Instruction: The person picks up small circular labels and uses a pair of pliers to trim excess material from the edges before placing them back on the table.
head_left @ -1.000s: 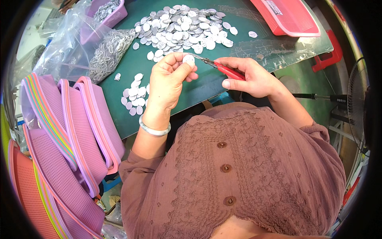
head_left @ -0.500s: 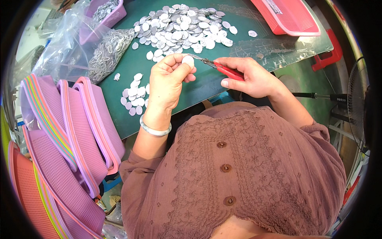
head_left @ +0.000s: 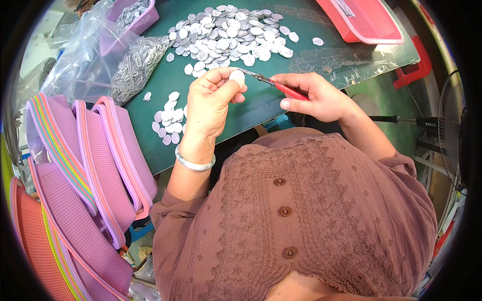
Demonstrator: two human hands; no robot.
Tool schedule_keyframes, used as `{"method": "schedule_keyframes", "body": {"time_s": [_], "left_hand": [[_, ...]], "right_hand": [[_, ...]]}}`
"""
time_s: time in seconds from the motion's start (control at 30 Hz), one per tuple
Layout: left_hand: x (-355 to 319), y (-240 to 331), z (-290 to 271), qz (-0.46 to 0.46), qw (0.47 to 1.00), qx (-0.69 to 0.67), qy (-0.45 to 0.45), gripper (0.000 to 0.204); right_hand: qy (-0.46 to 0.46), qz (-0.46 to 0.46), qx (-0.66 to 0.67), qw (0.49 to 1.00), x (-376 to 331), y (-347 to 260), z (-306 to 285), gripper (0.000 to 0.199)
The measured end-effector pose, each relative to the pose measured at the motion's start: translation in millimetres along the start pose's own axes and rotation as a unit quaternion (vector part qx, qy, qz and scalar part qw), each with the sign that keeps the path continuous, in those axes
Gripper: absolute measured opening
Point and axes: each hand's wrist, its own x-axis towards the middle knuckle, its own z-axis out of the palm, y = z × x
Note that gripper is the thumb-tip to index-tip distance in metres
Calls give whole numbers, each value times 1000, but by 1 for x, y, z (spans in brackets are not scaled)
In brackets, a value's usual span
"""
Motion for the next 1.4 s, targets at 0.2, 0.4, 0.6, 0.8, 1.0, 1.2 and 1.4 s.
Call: {"method": "schedule_keyframes", "body": {"time_s": [0.2,0.4,0.6,0.8,1.0,1.2,1.4], "left_hand": [[0,-5,-2,16,999,-24,-14,16],[-2,-9,-5,-4,999,-34,-16,17],[-5,-10,-13,-34,998,-58,3,19],[-7,-16,-22,-34,995,-95,-24,25],[-8,-17,-26,-36,988,-143,-47,29],[-9,-18,-32,-35,982,-176,-59,30],[-11,-18,-32,-39,984,-169,-49,30]], "right_hand": [[-41,30,79,996,1,-1,-3,50],[-69,61,103,990,3,-5,-8,52],[-12,69,147,987,1,1,-12,54],[-10,85,155,984,1,6,-15,53],[-8,72,159,985,1,6,-14,53],[-20,79,162,984,1,6,-15,53],[-22,81,160,984,1,4,-14,54]]}}
